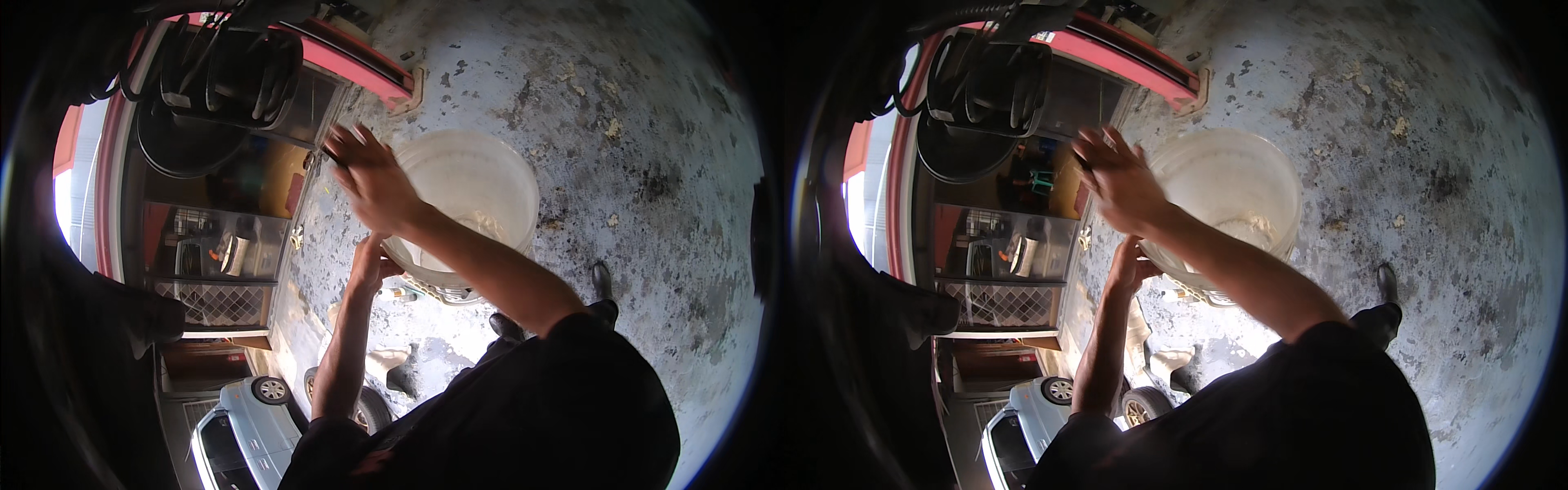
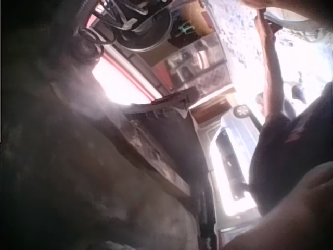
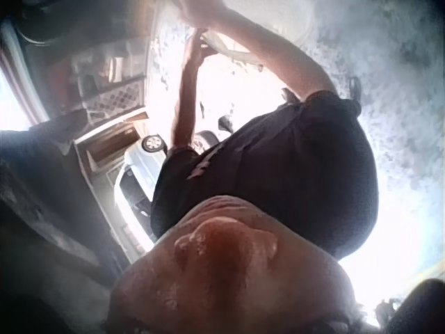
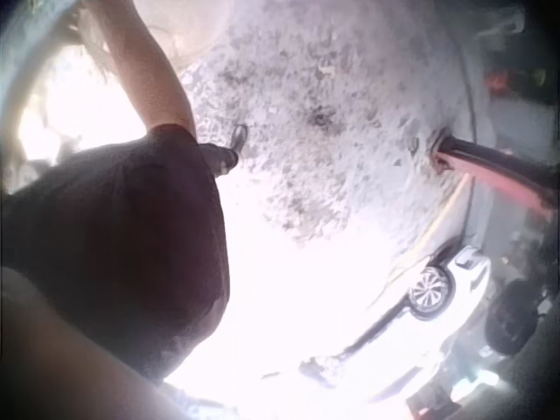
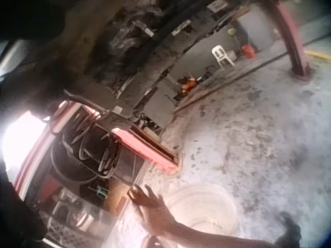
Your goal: The person fills a bucket with water from a tap and then uses a sponge to scrub the undercarriage of a car raised on a lift. The person repeatedly dips the sponge into the bucket to wet it while cleaning the vehicle's underside components.
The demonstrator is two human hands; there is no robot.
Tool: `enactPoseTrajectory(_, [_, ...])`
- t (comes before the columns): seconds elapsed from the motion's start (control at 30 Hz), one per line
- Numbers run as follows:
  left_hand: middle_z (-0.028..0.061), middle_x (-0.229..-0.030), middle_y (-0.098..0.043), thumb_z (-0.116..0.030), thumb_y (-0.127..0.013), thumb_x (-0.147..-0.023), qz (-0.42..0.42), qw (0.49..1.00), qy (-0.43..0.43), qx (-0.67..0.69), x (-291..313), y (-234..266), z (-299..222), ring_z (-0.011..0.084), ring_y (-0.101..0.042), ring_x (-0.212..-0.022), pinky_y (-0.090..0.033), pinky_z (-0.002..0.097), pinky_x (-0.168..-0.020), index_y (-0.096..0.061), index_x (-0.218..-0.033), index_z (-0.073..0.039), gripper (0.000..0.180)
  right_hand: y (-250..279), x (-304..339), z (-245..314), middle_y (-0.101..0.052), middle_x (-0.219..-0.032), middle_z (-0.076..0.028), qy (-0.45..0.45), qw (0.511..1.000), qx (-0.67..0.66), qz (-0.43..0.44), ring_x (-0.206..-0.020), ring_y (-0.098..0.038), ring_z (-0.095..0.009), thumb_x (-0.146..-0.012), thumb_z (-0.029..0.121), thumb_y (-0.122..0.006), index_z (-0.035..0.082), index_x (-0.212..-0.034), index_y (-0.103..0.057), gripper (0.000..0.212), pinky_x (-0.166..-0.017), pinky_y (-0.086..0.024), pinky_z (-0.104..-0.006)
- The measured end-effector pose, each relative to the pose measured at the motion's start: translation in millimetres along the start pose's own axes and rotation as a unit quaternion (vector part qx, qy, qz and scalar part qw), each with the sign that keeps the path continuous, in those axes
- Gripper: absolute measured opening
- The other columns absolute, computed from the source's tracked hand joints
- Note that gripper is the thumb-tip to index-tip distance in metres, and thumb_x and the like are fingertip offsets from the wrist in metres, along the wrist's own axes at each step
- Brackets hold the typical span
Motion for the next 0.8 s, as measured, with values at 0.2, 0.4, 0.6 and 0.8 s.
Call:
enactPoseTrajectory(0.2, [0.0225,-0.091,-0.063,-0.033,-0.051,-0.085,0.025,0.996,-0.040,-0.072,4.1,-32.6,-10.9,0.0269,-0.065,-0.060,-0.056,0.0333,-0.050,-0.053,-0.110,0.009,0.049,6.4,95.3,-109.4,-0.068,-0.100,-0.016,-0.125,0.705,0.236,0.657,-0.089,-0.066,-0.031,-0.082,0.013,-0.053,0.002,-0.100,-0.068,0.026,-0.070,-0.051,-0.0494])
enactPoseTrajectory(0.4, [0.0208,-0.087,-0.061,-0.027,-0.063,-0.078,-0.007,0.982,-0.096,-0.164,25.7,-77.4,-45.6,0.0221,-0.063,-0.055,-0.052,0.0297,-0.045,-0.043,-0.123,0.014,0.064,-42.5,225.6,-255.9,-0.068,-0.105,-0.011,-0.045,0.673,0.405,0.617,-0.097,-0.064,-0.029,-0.081,0.018,-0.059,0.010,-0.101,-0.071,0.025,-0.081,-0.046,-0.0547])
enactPoseTrajectory(0.6, [0.0192,-0.081,-0.062,-0.023,-0.064,-0.078,0.024,0.978,-0.064,-0.197,30.2,-92.8,-32.6,0.0211,-0.062,-0.059,-0.051,0.0294,-0.048,-0.042,-0.125,0.013,0.064,23.0,333.9,-251.0,-0.067,-0.110,-0.012,-0.101,0.562,0.304,0.762,-0.108,-0.060,-0.031,-0.078,0.017,-0.059,0.008,-0.103,-0.070,0.029,-0.083,-0.049,-0.0495])
enactPoseTrajectory(0.8, [0.0181,-0.079,-0.062,-0.030,-0.065,-0.076,0.039,0.975,-0.038,-0.217,33.1,-117.6,-12.2,0.0203,-0.061,-0.056,-0.050,0.0287,-0.049,-0.043,-0.124,0.014,0.068,23.2,404.6,-231.1,-0.069,-0.099,-0.015,-0.116,0.583,0.276,0.756,-0.096,-0.065,-0.030,-0.077,0.014,-0.053,0.004,-0.094,-0.072,0.027,-0.079,-0.050,-0.0460])
Point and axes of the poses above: each hand's wrist, its own x-axis away from the middle knuckle, its own y-axis out of the back of the hand, z = x × y, the point moved 4 cm from there along -x, towards the middle knuckle
